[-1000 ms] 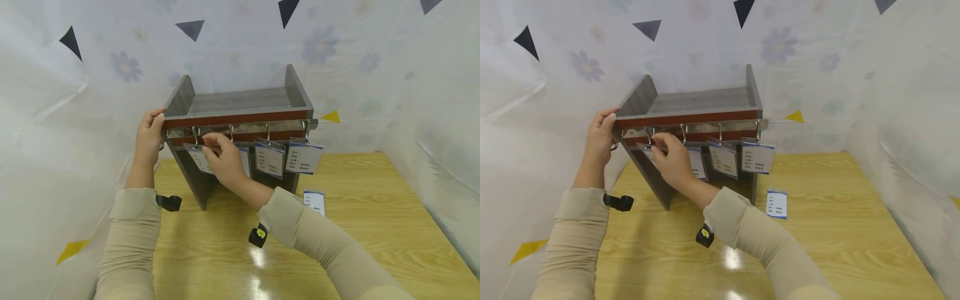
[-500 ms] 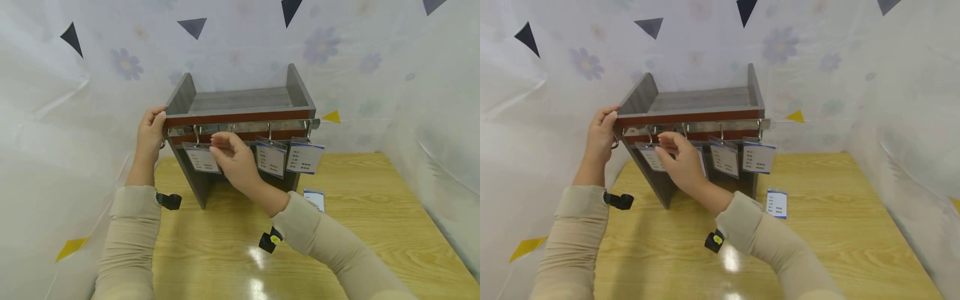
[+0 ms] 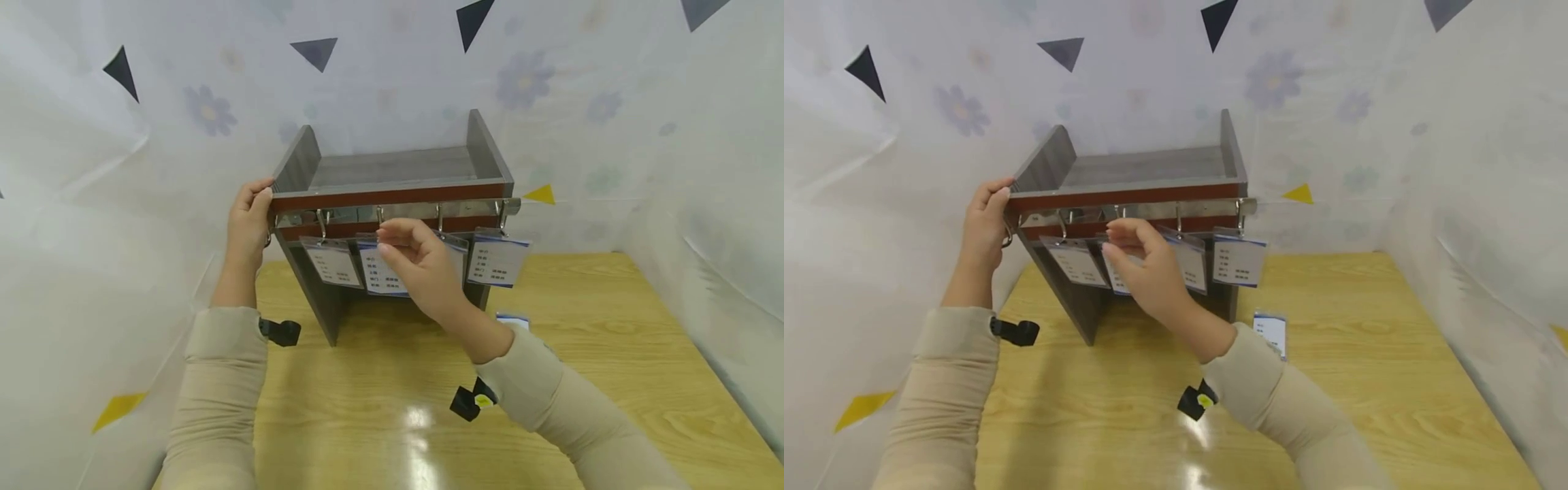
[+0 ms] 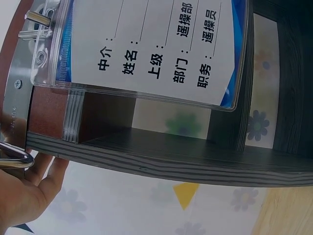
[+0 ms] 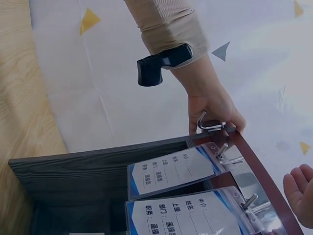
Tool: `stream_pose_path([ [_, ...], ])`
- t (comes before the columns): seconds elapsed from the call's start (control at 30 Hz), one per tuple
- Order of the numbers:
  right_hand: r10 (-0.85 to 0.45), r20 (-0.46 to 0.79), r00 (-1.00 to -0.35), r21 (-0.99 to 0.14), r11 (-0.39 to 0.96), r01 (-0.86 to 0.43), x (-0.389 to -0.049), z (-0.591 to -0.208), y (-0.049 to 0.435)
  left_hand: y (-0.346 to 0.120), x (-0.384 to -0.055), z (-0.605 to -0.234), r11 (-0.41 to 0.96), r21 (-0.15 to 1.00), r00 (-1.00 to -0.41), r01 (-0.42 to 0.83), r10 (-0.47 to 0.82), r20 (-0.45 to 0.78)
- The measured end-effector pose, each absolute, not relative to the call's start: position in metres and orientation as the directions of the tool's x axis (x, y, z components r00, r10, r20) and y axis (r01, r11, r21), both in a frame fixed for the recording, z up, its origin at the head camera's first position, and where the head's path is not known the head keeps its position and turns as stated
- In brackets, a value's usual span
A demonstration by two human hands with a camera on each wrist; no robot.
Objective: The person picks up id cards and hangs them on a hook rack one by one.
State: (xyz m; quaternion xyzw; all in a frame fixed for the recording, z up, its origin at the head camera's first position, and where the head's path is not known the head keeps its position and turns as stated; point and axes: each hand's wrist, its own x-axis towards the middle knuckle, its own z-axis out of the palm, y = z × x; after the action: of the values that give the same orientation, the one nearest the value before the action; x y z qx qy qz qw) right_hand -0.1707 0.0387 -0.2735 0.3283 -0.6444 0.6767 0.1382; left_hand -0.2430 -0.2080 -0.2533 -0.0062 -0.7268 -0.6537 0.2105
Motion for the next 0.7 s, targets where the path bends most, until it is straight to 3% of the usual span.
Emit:
stream_pose_path([
  [0.7, -0.164, 0.578, -0.800, -0.816, -0.078, -0.573, -0.166, -0.277, 0.111, -0.207, -0.244, -0.252, 0.112, 0.949, -0.914, 0.295, -0.255, 0.314],
])
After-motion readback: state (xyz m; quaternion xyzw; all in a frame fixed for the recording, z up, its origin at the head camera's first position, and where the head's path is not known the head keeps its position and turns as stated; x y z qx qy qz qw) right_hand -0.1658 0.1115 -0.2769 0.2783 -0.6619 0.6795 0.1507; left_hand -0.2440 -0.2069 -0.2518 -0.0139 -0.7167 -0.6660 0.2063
